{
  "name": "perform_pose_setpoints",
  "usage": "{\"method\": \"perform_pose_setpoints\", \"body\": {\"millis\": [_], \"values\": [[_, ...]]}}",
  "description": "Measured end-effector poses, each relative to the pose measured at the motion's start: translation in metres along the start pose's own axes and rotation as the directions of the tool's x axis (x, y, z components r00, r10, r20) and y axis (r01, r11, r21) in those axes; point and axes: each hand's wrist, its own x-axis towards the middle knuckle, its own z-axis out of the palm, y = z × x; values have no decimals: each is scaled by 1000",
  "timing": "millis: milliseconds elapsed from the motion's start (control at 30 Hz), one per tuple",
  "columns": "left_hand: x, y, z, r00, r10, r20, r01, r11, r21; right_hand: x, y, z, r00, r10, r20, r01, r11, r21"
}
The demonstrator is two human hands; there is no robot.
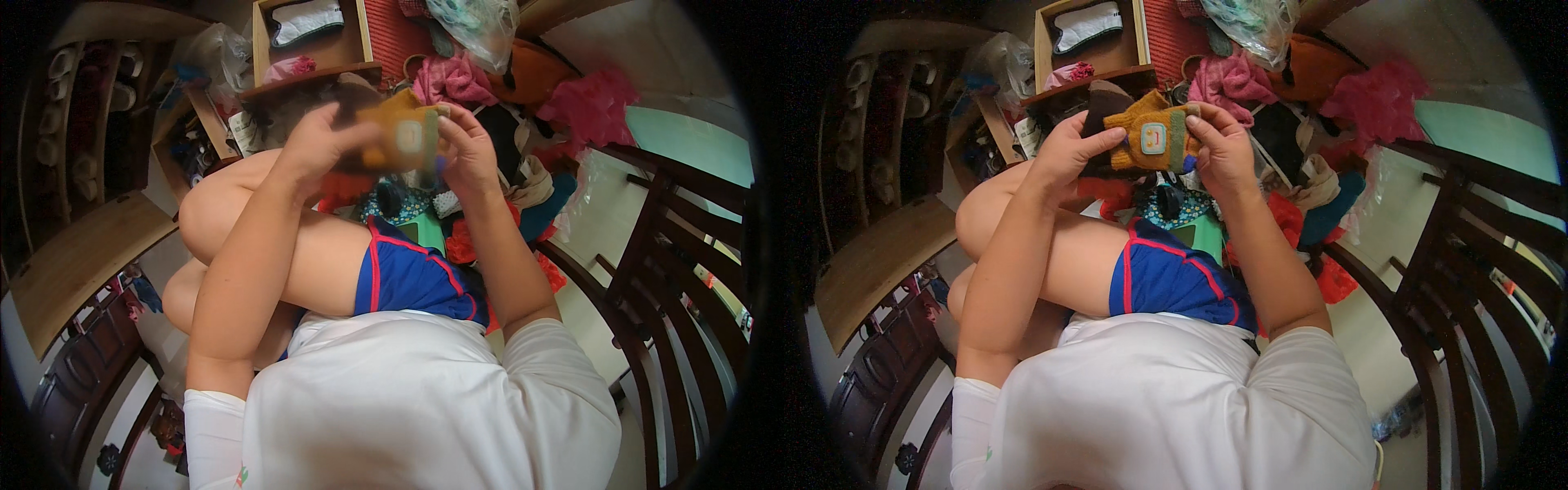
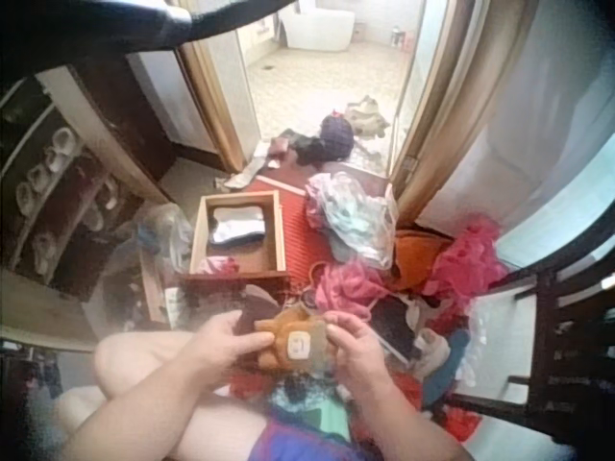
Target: The person sorts through a pile of clothes and miscellaneous items, picking up socks, a mesh bag, and a small plush toy, placing some items into a wooden drawer.
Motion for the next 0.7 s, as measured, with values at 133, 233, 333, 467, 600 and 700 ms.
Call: {"method": "perform_pose_setpoints", "body": {"millis": [133,233,333,467,600,700], "values": [[0,-2,-4,998,-46,-34,42,994,-101,-2,-9,6,1000,-25,-17,25,999,-21],[-1,3,-1,999,-45,-24,41,991,-129,-2,-9,6,999,-8,-43,7,1000,-23],[-3,5,1,997,-76,-31,70,983,-168,-4,-13,7,998,55,-16,-55,998,23],[-5,4,-1,994,-95,-53,82,975,-207,-13,-13,23,988,-37,-150,12,986,-165],[-3,-1,-1,1000,2,-15,-5,975,-221,-17,-9,24,873,-440,208,377,339,-862],[-4,-1,3,1000,-9,-2,8,967,-254,-15,-2,26,848,-467,251,414,289,-863]]}}
